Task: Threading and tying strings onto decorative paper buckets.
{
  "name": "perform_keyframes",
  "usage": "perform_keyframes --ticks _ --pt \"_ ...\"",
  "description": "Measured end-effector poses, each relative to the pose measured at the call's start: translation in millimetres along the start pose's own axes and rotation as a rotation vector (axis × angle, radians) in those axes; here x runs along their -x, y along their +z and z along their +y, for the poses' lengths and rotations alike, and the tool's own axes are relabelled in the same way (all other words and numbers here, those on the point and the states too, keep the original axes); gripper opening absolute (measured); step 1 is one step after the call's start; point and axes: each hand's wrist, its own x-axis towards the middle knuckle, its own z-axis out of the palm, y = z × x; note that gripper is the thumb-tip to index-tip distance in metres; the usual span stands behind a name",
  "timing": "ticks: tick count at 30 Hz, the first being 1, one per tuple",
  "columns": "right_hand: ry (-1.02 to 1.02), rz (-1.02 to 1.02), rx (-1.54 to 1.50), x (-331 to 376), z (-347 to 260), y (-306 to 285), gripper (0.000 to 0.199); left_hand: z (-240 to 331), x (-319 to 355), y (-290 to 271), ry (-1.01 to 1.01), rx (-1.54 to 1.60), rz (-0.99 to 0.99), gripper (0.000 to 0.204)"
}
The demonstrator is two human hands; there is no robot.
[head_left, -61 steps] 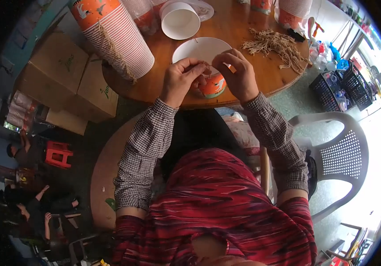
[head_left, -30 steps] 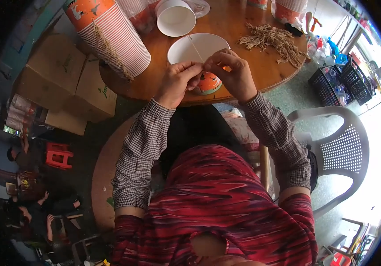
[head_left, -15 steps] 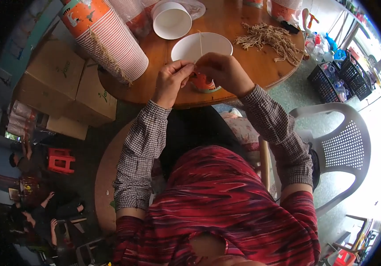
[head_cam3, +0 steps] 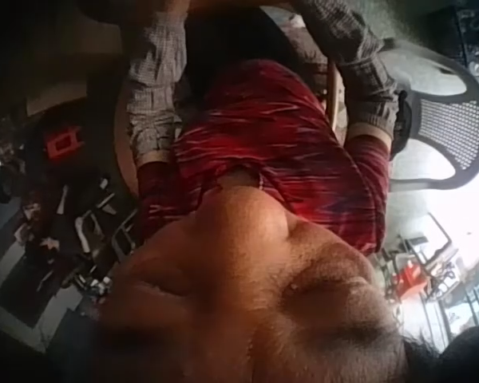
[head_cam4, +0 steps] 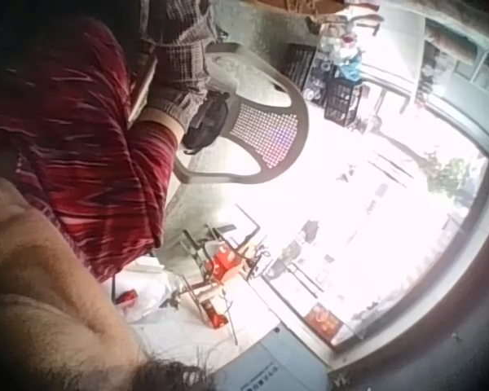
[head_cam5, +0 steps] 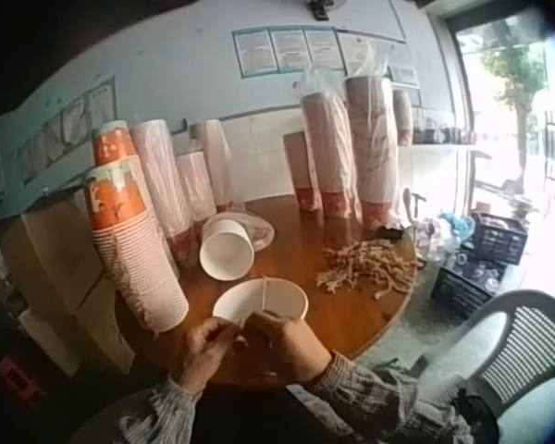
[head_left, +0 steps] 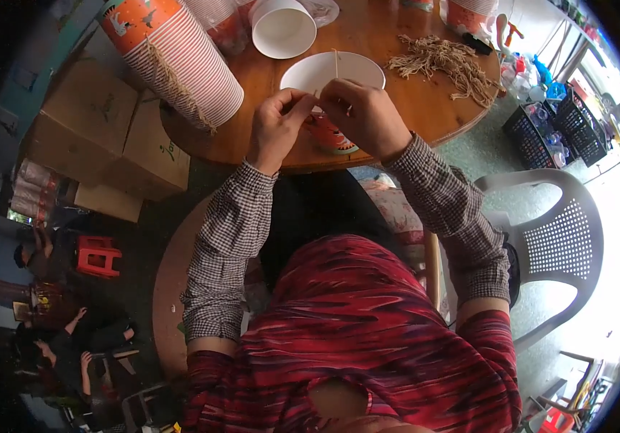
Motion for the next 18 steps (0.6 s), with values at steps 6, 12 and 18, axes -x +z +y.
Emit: perform_keyframes --ticks 6,12,18 --pt "-0.027 0.031 0.118 4 2 3 0.008 0 1 9 0.148 -0.1 0.059 0.015" --pt "0.079 0.061 -0.033 5 6 3 0.012 -2 2 11 0.19 -0.045 0.029 0.016" --pt "0.034 0.068 -0.053 7 7 0 0.008 -6 -1 9 0.229 -0.22 0.003 0.016"
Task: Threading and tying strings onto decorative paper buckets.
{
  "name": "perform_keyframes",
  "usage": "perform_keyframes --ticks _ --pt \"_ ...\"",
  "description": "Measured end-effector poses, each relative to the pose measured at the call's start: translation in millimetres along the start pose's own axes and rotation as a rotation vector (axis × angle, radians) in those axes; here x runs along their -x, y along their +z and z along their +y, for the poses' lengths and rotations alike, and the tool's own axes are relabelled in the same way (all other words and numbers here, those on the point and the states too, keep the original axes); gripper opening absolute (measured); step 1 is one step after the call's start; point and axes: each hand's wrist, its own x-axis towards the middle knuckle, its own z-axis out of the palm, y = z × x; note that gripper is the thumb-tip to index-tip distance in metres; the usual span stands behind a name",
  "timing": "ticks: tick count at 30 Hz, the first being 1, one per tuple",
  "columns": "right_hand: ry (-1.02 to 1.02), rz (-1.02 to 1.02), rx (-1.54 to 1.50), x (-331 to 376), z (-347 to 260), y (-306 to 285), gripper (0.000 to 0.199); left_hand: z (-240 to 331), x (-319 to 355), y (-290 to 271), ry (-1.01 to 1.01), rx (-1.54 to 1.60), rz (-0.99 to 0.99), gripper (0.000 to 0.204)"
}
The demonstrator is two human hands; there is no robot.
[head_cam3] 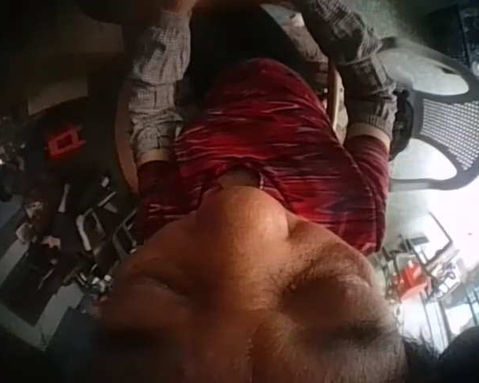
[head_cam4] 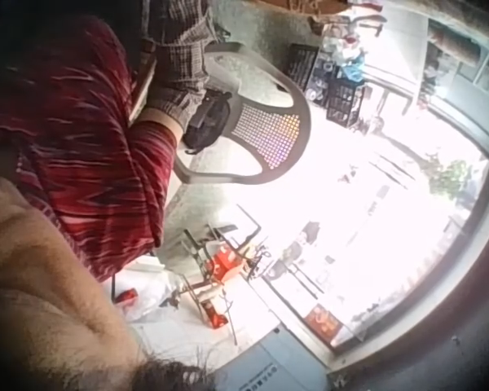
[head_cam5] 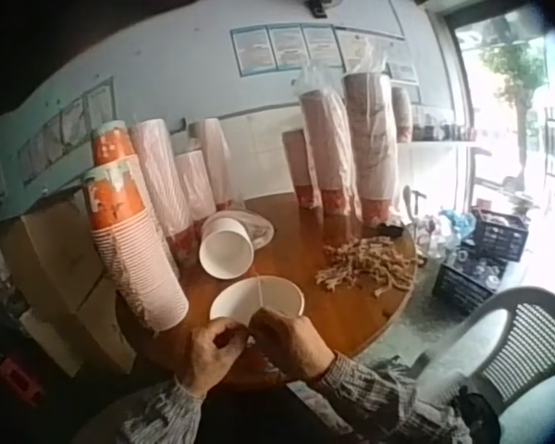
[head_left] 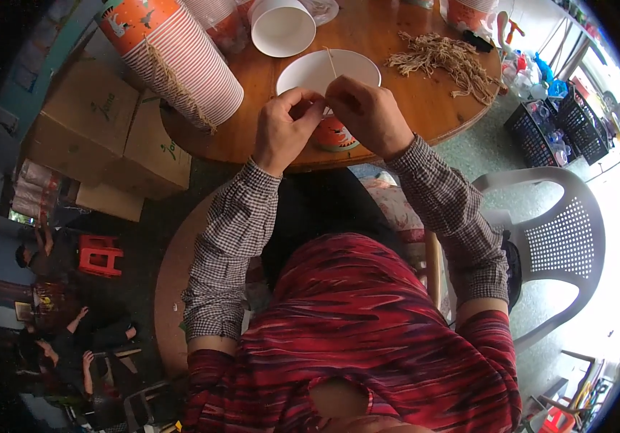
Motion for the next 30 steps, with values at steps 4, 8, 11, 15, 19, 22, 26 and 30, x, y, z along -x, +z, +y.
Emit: perform_keyframes --ticks 4,8,11,15,19,22,26,30 --pt "-0.04 -0.056 0.037 -1 1 -3 0.008 -1 -2 -5 -0.02 0.055 -0.015 0.014" --pt "0.036 -0.065 -0.059 2 1 -1 0.01 6 1 -14 -0.557 0.709 -0.161 0.012" --pt "0.096 -0.078 -0.224 7 5 4 0.011 0 4 -18 -0.655 1.038 -0.278 0.012" --pt "0.211 -0.119 -0.579 9 9 7 0.011 -2 6 -15 -0.681 1.211 -0.309 0.011" --pt "0.183 -0.06 -0.566 10 12 10 0.013 2 7 -13 -0.695 1.216 -0.29 0.011" --pt "0.186 -0.046 -0.525 10 14 11 0.013 5 10 -10 -0.676 1.171 -0.207 0.011" --pt "0.212 -0.009 -0.587 10 8 10 0.012 7 11 -9 -0.604 1.085 -0.164 0.014" --pt "0.211 -0.029 -0.575 8 9 8 0.011 11 12 -8 -0.482 0.794 -0.082 0.015"
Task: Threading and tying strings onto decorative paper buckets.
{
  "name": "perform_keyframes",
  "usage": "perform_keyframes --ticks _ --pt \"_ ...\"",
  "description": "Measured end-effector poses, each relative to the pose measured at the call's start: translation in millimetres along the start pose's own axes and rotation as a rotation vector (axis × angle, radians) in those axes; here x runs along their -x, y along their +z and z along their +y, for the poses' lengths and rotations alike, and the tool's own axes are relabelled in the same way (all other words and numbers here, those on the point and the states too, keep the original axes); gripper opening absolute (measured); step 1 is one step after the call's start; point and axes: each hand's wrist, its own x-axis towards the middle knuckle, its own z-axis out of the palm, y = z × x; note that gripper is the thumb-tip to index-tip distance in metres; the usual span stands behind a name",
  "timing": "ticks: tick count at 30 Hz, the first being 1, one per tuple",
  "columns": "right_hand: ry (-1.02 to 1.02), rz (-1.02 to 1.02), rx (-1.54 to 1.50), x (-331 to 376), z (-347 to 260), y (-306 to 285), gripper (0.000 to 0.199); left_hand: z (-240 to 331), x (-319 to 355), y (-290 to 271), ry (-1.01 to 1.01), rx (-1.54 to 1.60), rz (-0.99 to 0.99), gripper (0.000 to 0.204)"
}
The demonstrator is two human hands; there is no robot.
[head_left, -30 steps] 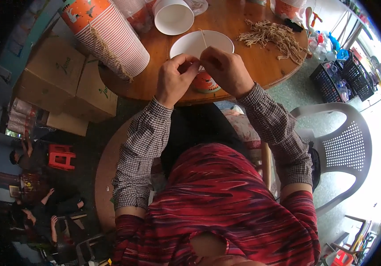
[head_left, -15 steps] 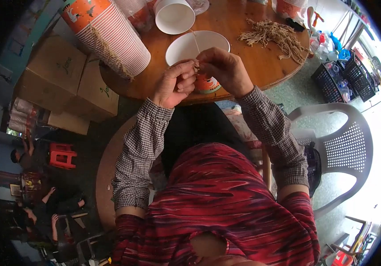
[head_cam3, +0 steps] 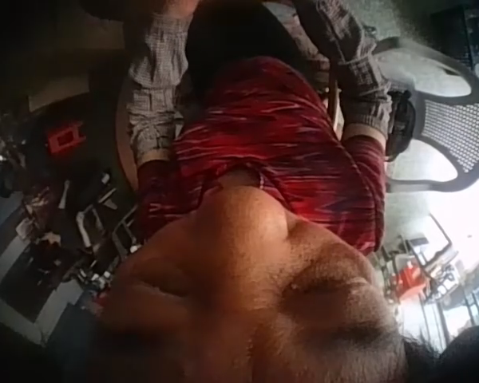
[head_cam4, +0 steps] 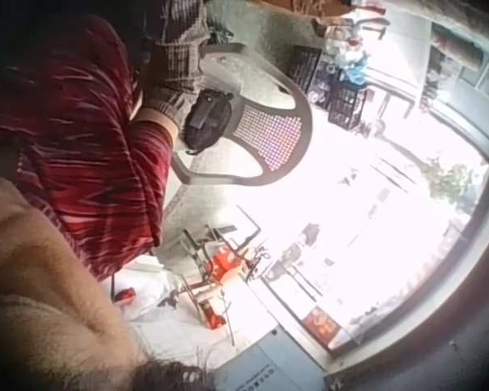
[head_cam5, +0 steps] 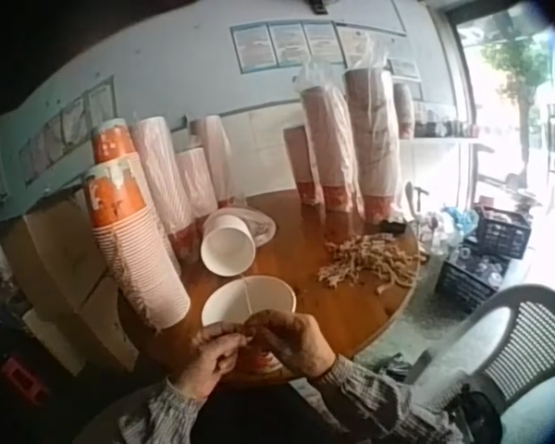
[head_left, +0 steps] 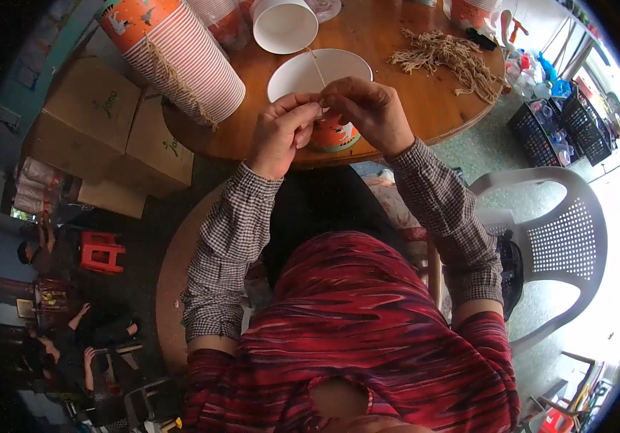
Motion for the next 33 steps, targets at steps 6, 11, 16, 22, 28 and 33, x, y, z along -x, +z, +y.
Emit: perform_keyframes --ticks 6,11,16,22,28,33 --pt "0.011 -0.068 0.149 -3 -1 -3 0.008 5 2 11 0.017 -0.235 0.123 0.016" --pt "-0.057 -0.068 0.314 -6 -5 -6 0.007 7 3 13 0.078 -0.295 0.118 0.015" --pt "-0.164 -0.088 0.556 -9 -13 -13 0.009 2 -2 2 0.12 -0.438 0.098 0.017" --pt "-0.188 -0.089 0.607 -11 -17 -15 0.009 6 -2 -5 0.285 -0.713 0.071 0.02" --pt "-0.151 -0.096 0.56 -9 -13 -17 0.01 13 4 0 0.138 -0.746 0.089 0.023" --pt "-0.139 -0.125 0.578 -9 -13 -18 0.013 12 7 1 0.222 -0.78 0.045 0.026"
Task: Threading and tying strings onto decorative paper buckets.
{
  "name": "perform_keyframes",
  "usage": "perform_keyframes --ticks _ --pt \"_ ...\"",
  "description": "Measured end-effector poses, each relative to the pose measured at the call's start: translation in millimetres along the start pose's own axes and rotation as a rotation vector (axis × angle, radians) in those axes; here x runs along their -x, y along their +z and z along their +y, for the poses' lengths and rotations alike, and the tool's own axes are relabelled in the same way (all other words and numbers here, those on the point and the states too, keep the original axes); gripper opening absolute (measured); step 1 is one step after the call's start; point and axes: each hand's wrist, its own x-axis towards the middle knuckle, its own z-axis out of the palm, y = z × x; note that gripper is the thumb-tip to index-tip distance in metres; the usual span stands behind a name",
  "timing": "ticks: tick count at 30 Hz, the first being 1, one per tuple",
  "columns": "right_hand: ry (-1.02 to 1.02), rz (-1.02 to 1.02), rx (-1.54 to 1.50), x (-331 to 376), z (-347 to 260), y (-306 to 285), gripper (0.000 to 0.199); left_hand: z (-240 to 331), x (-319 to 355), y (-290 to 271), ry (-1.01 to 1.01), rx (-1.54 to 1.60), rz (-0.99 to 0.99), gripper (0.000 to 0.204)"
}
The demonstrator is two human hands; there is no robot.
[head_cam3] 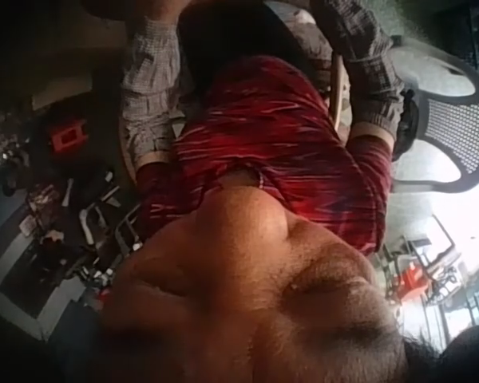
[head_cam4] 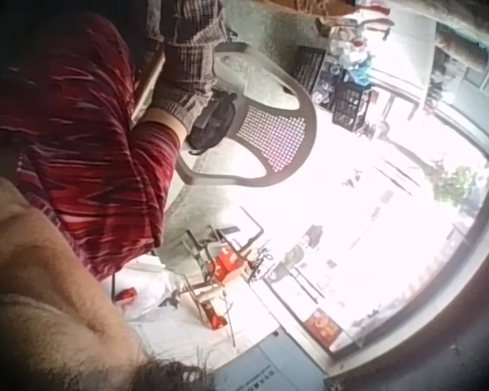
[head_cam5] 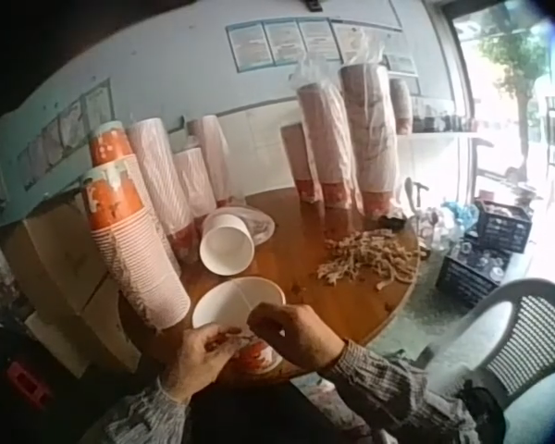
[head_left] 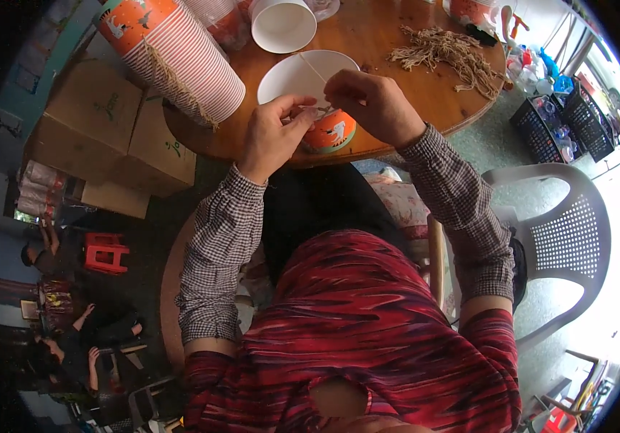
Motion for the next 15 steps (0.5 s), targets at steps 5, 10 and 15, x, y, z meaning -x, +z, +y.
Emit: perform_keyframes --ticks 5,10,15 --pt "-0.052 0.052 -0.085 2 0 1 0.012 15 -4 0 -0.085 -0.06 -0.086 0.025" --pt "-0.034 0.051 -0.095 3 -1 1 0.012 15 -4 7 -0.175 -0.027 -0.101 0.023" --pt "0.044 0.081 -0.196 10 -5 7 0.013 -3 -2 21 0.001 0.124 0.146 0.017"
